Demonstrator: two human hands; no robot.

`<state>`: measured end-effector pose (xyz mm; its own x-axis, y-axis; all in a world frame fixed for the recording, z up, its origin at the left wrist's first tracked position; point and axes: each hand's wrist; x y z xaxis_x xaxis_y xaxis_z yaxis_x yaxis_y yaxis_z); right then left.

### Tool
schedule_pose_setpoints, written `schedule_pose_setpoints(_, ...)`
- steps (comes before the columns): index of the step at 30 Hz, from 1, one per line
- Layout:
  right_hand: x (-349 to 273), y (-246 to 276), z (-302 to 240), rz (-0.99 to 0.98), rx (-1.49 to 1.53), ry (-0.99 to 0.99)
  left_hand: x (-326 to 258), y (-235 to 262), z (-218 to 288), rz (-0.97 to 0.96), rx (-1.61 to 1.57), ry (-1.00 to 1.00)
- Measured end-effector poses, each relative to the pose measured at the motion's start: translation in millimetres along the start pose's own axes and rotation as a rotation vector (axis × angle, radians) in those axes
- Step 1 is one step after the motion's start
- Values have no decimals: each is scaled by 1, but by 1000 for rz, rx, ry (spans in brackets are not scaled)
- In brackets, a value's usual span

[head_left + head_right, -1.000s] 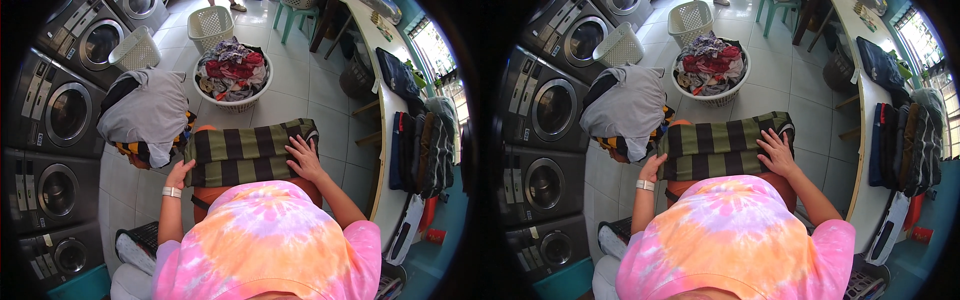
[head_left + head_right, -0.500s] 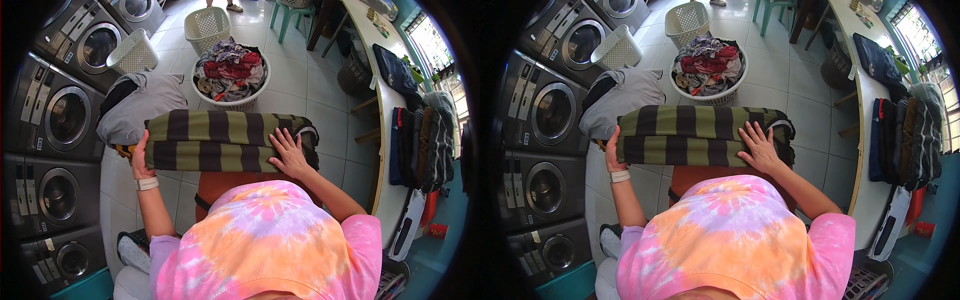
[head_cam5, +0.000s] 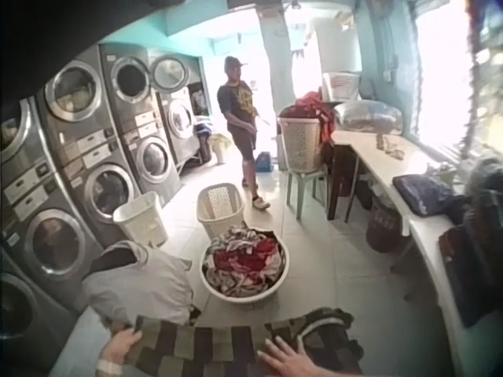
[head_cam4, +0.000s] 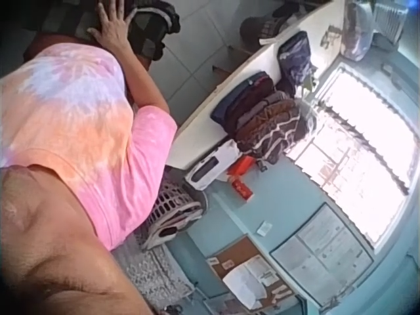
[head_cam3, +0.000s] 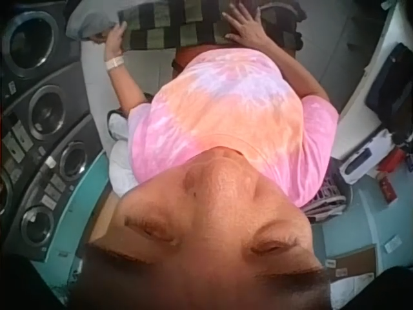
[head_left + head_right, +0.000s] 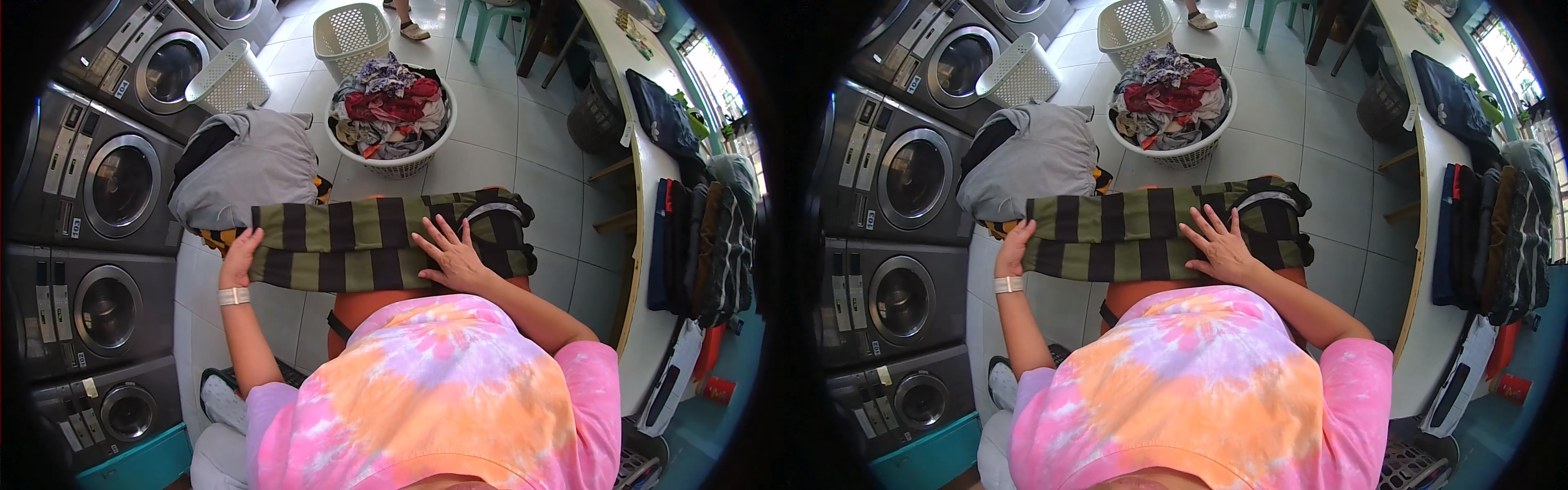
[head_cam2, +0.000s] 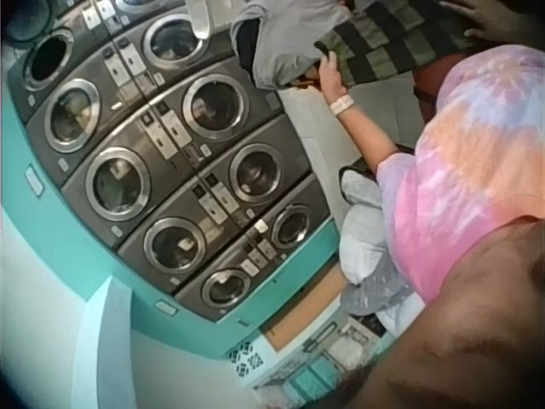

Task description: Fold various pieces of clothing including shirts, pants, and small items at a laundry shop.

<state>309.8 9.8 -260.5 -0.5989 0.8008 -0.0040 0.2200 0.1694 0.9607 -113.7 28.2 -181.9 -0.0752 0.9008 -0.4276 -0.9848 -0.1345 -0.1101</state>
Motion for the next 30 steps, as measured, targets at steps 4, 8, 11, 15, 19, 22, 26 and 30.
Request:
schedule_pose_setpoints(4, -5, 12, 4, 3, 22, -22, -8, -66, -5, -134, 284, -155)
schedule_pose_setpoints(8, -10, 17, 13, 69, 28, -94, -2, -137, -43, -146, 749, -491)
schedule_pose_setpoints(11, -18, 18, 23, 103, 39, -133, -22, -196, -33, -367, 705, -57)
schedule_pose_setpoints(15, -27, 21, 30, 88, 38, -152, -18, -179, -37, -330, 696, 42)
schedule_pose_setpoints(19, -33, 22, 32, 111, 26, -137, 15, -124, -82, 206, 1152, -644)
schedule_pose_setpoints(22, -31, 18, 28, 105, 35, -98, 24, -94, -142, 316, 1086, -388)
schedule_pose_setpoints(26, -29, 6, 29, 64, 31, -83, 12, -109, -124, 178, 735, -249)
schedule_pose_setpoints(30, -25, 3, 23, 134, 37, -104, 24, -91, -91, 160, 477, -302)
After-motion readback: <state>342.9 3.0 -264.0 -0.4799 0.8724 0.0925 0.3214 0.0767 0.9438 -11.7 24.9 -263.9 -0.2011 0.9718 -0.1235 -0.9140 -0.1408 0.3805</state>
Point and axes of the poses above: each hand's wrist, its own x-axis towards the middle knuckle, its own y-axis out of the back of the hand, z = x × y, and after that the axes turned 2 degrees about -y, right-handed
